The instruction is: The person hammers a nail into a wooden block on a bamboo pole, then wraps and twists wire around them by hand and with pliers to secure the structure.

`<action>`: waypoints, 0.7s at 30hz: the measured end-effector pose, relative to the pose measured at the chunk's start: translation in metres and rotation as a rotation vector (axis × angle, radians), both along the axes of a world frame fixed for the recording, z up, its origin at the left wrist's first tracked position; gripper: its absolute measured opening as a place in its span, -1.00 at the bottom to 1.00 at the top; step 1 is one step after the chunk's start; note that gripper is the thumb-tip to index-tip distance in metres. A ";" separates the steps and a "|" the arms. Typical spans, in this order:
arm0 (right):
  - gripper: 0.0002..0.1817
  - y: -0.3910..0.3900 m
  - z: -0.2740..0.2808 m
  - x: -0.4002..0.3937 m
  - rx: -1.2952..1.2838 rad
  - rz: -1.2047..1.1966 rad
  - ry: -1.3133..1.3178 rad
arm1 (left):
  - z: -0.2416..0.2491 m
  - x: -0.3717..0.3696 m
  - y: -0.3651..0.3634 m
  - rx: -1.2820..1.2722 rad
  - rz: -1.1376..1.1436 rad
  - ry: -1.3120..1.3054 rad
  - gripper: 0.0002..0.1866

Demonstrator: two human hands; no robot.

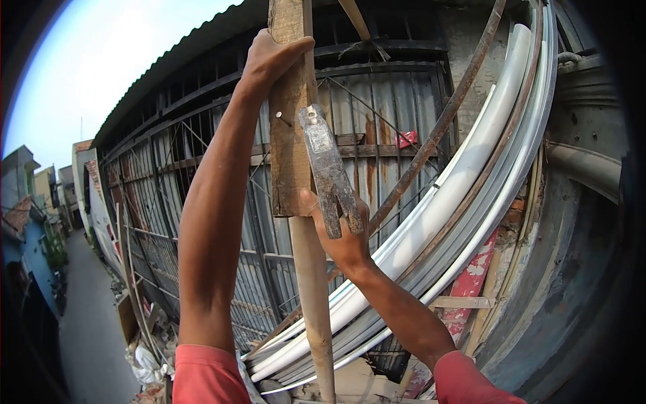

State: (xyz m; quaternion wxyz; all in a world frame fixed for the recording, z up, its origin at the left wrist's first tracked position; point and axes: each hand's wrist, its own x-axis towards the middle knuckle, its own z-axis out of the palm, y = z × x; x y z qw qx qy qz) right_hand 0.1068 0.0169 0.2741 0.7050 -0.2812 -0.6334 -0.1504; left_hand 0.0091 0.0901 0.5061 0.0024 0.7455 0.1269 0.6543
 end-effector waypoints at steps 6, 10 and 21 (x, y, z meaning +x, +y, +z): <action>-0.88 0.016 -0.001 0.001 0.118 0.078 0.058 | 0.000 0.001 0.008 0.052 -0.130 -0.010 -0.30; -0.84 0.003 0.002 -0.004 0.043 -0.015 0.051 | -0.010 -0.004 0.010 0.094 -0.099 0.037 -0.22; -0.50 0.006 -0.002 -0.006 0.098 -0.027 0.026 | -0.022 -0.006 -0.014 -0.229 -0.296 0.029 -0.20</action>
